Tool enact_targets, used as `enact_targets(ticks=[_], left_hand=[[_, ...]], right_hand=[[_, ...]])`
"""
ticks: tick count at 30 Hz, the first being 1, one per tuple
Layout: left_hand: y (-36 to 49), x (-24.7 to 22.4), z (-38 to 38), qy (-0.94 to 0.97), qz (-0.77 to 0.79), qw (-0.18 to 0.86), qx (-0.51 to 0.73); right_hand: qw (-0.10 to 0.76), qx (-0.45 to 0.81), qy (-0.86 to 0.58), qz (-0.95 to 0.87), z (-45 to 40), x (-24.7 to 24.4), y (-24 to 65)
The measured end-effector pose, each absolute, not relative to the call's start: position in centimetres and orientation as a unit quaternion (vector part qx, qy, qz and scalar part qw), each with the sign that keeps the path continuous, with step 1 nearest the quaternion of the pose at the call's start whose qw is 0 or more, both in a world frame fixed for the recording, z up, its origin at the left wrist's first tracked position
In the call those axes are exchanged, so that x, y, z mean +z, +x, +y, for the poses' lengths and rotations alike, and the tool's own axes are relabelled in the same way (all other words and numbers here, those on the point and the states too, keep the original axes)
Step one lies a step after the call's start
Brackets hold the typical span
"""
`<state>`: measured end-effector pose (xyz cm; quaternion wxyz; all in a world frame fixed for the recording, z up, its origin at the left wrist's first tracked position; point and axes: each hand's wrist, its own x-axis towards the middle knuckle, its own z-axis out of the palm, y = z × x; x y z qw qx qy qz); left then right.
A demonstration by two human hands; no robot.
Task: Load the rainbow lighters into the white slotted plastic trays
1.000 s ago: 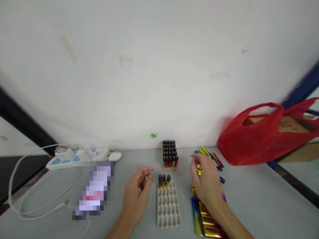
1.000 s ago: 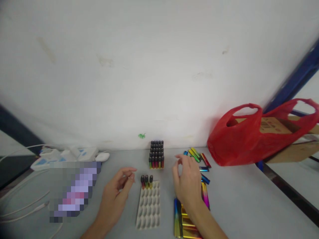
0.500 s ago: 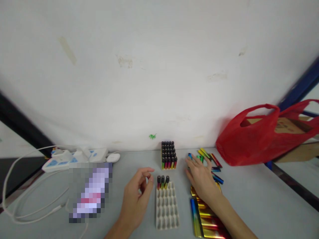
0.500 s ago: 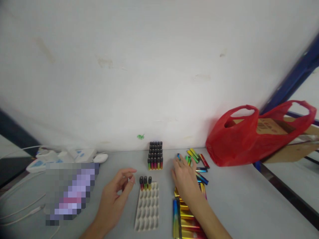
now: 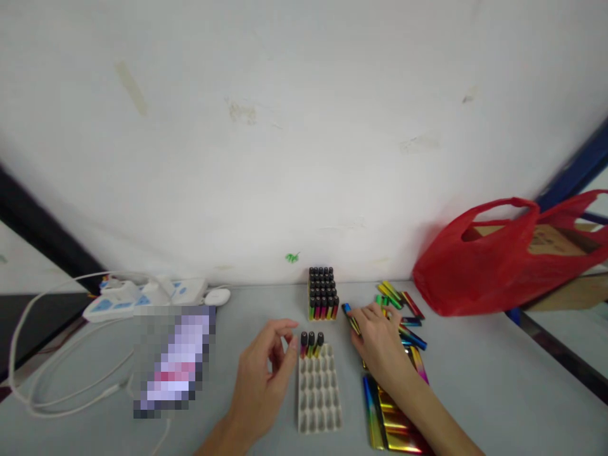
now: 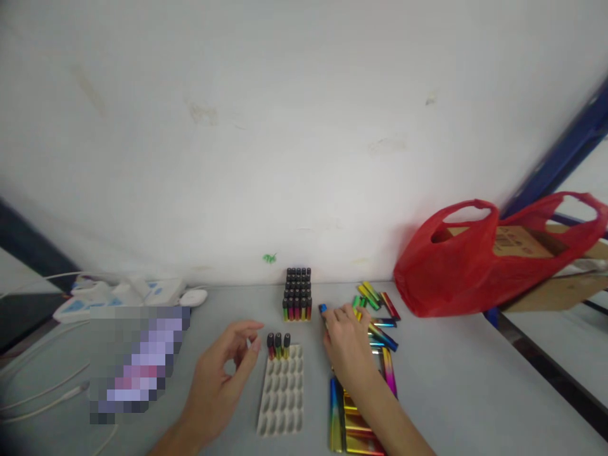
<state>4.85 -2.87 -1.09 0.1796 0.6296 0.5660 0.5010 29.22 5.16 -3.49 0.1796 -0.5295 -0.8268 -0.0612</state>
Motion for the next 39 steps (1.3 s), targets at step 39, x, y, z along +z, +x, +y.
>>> enact_targets(ticks=[39], left_hand=[[5.7, -4.3, -1.1, 0.606, 0.507, 0.4, 0.464]], right_hand=[[0.31, 0.821, -0.304, -0.371, 2.6, -0.8, 26.2]])
